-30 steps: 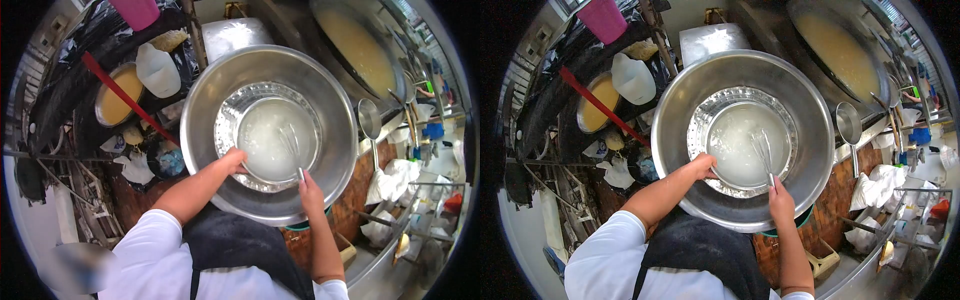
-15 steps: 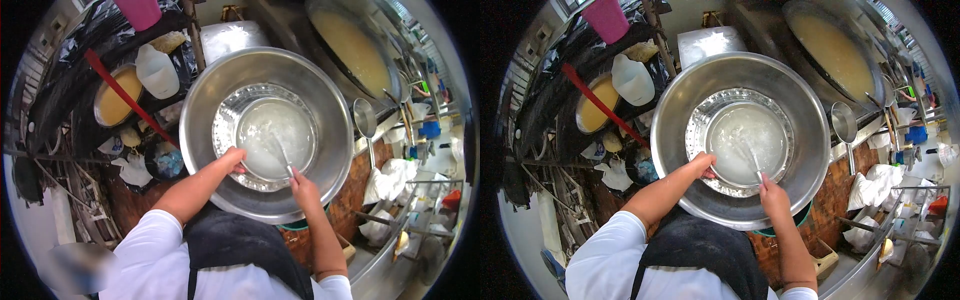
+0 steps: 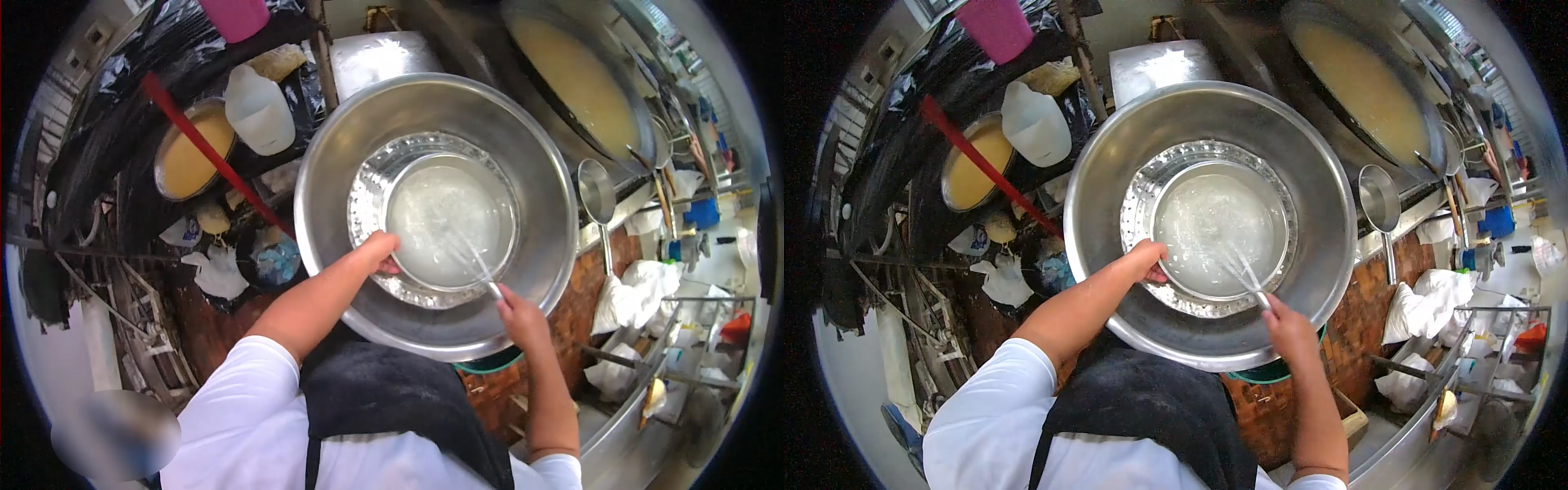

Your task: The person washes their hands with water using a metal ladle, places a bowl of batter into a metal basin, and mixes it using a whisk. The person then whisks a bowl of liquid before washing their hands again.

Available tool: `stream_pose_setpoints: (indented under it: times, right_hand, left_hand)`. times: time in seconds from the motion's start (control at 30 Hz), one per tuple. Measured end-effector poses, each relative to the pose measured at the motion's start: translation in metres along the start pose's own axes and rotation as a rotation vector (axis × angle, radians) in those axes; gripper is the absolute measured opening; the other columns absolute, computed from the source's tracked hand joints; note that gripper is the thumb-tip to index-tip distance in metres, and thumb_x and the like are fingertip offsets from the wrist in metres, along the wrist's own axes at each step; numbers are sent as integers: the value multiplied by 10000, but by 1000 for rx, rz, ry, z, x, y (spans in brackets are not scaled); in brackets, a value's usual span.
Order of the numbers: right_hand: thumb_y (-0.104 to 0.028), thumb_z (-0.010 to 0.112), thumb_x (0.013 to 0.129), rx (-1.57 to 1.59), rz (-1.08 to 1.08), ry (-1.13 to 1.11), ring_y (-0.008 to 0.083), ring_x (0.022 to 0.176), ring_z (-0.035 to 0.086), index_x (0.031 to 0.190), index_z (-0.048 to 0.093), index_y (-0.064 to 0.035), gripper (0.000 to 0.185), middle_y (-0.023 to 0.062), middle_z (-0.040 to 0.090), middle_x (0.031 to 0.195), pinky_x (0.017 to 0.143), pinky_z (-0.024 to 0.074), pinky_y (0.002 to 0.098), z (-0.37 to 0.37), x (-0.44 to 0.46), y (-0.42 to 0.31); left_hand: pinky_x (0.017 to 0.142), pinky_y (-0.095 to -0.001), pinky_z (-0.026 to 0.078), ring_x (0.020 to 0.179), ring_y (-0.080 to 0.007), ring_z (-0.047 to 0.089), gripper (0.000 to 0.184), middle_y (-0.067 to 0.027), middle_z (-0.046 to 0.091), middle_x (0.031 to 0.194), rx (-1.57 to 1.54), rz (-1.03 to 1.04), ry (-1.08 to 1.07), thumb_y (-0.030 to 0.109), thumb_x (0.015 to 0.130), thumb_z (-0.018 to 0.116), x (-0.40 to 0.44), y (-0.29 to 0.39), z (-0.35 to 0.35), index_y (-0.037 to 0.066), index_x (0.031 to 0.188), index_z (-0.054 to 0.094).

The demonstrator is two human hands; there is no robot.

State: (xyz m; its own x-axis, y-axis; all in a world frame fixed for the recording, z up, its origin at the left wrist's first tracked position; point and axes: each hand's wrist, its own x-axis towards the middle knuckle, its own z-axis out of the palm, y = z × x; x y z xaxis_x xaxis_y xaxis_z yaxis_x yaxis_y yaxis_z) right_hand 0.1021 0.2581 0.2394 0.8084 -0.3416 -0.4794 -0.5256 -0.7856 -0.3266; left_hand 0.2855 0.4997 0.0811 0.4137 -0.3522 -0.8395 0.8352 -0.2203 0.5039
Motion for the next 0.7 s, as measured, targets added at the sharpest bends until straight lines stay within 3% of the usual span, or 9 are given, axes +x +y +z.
stream_pose_setpoints:
  times: [0.1, 0.2, 0.3, 0.33, 0.43, 0.57, 0.7]
  right_hand:
    - [-287, 536, 877, 53, -131, 255, 373, 956, 602, 1225, 565, -154, 374, 212, 615, 1047, 826, 475, 432, 8, 18, 35]
    - [-279, 540, 880, 72, -60, 173, 373, 958, 600, 1225, 564, -141, 372, 208, 615, 1052, 829, 472, 432, 22, 29, -7]
    - [-284, 548, 878, 70, -167, 31, 370, 970, 597, 1230, 562, -147, 378, 202, 613, 1065, 835, 471, 426, 23, 9, -13]
    - [-267, 554, 873, 15, -64, -45, 364, 981, 595, 1226, 565, -141, 374, 197, 613, 1071, 844, 468, 422, 7, -1, -17]
    - [-276, 547, 872, 29, -87, -12, 364, 985, 593, 1227, 562, -131, 384, 194, 613, 1075, 854, 463, 418, -14, -3, 22]
    - [-279, 525, 877, -5, 30, 134, 364, 987, 592, 1226, 564, -128, 382, 204, 607, 1086, 857, 464, 409, -12, 8, 8]
    - [-271, 542, 869, -23, -157, 110, 390, 866, 610, 1191, 586, -119, 359, 214, 633, 941, 765, 485, 451, 8, -2, 0]
  left_hand:
    - [489, -343, 543, 612, -261, 629, 395, -190, 610, 824, 33, 2, -51, 99, 749, 507, 6, -7, -5, -96, 1091, 482]
    - [483, -330, 539, 609, -255, 639, 404, -195, 614, 824, 22, 41, -86, 105, 746, 499, -5, -1, 0, -104, 1090, 478]
    - [480, -323, 536, 607, -254, 644, 408, -197, 618, 826, 34, 35, -72, 104, 737, 493, -14, 1, 0, -110, 1084, 478]
    - [480, -321, 536, 607, -255, 644, 406, -197, 618, 828, 31, 34, -67, 103, 734, 491, -11, -1, -1, -112, 1079, 479]
    - [485, -323, 540, 612, -257, 642, 399, -191, 616, 826, -1, 45, -61, 95, 732, 486, -7, -5, 0, -103, 1079, 479]
    - [503, -330, 551, 638, -258, 638, 408, -178, 609, 830, -30, 83, -22, 78, 729, 481, -1, -8, 3, -75, 1107, 469]
    - [529, -343, 555, 639, -227, 638, 384, -135, 623, 837, -85, 141, -79, 60, 733, 471, 3, -9, 3, -15, 1109, 479]
